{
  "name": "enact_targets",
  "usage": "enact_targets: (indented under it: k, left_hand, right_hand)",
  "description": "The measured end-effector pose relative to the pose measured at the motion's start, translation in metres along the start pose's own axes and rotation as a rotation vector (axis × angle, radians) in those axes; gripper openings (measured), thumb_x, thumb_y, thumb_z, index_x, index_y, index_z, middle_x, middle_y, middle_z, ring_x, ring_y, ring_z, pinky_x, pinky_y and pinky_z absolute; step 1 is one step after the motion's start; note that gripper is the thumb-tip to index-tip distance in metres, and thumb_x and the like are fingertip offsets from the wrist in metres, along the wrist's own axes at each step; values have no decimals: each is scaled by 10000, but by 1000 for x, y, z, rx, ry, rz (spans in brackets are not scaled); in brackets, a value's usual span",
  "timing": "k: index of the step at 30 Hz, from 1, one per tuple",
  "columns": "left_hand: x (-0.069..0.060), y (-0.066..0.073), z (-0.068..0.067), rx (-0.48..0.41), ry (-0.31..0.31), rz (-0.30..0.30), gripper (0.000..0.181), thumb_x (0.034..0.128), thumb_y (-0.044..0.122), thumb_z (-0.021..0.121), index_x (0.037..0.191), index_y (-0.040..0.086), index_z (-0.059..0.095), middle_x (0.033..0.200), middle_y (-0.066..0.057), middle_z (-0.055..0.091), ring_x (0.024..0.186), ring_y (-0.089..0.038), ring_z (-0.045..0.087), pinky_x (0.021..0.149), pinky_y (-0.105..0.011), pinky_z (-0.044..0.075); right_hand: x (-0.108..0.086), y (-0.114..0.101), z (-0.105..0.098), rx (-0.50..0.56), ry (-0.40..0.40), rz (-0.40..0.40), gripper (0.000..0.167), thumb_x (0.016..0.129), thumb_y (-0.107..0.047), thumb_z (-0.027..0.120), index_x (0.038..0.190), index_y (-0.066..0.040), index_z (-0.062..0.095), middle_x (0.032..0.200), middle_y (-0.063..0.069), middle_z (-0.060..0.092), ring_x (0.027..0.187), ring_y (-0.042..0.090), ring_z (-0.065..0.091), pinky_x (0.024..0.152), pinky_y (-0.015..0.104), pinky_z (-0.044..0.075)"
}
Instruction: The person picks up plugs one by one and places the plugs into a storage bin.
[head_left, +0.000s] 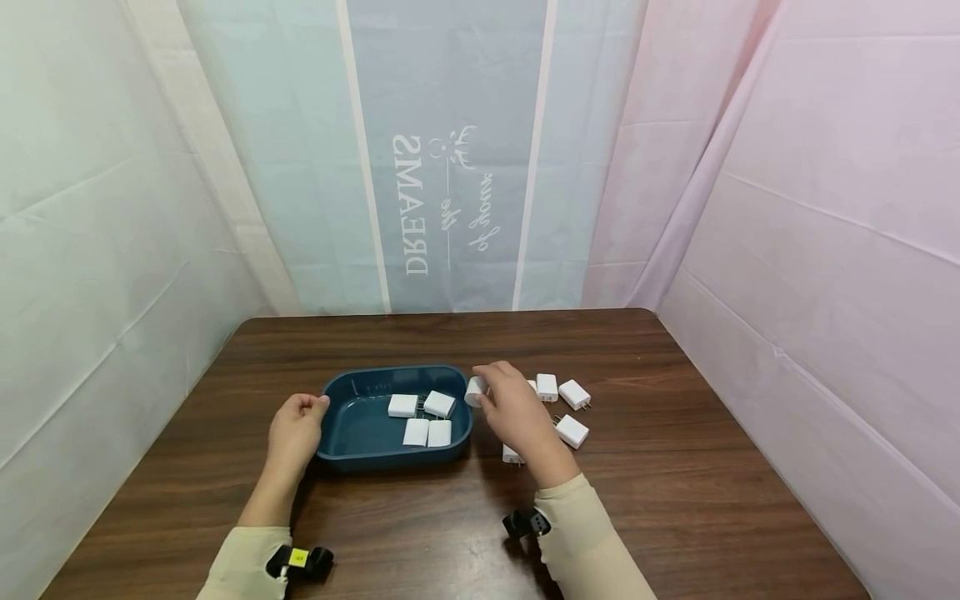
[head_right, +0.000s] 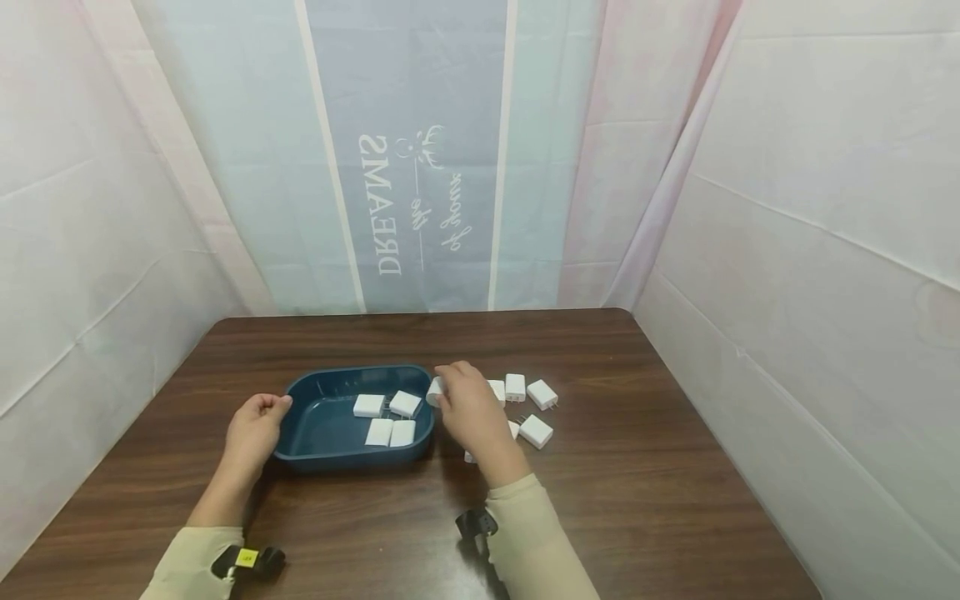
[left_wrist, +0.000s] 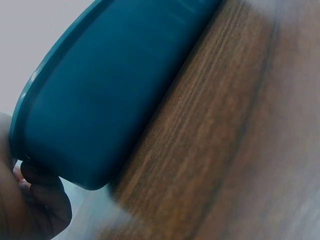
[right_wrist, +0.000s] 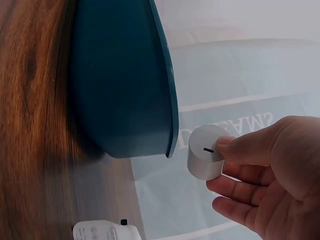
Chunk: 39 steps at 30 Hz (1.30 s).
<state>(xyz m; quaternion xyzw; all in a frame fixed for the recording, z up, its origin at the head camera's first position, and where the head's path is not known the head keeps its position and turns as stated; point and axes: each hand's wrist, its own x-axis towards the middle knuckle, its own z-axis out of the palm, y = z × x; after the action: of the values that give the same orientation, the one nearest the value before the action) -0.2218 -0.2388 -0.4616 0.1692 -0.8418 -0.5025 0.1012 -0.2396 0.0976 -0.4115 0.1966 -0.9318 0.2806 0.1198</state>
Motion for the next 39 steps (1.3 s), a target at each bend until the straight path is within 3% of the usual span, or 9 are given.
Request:
enact_targets:
  k: [18,27,39]
  left_hand:
    - [0,-1,-1,-4,-6,11,369,1079,355,513,1149,-2,576,849,-58,499,781,-211,495,635,-307,409]
    - [0,-1,1,1,0,10,368,1079,359,510,1141,4,582,857,-59,506,793,-213,496,649,-312,412]
    - [0,-1,1,8,11,11,354,1079,342,513,1146,2,584,876,-73,521,798,-218,505,661,-319,418]
  right_hand:
    - [2,-21,11,-26,-64,-109,403,985,-172,704,1369,-81,624,1291,69,630,1142,214,638,915,369,560]
    - [4,-34,22,-57,-115,-130,411,973,-148,715,1371,-88,629,1313,64,634,1210,208,619,974,367,539]
    - [3,-47,31,-89,-134,-154,407,974,-174,719,1368,-115,636,1306,42,638,1187,180,630,941,329,550]
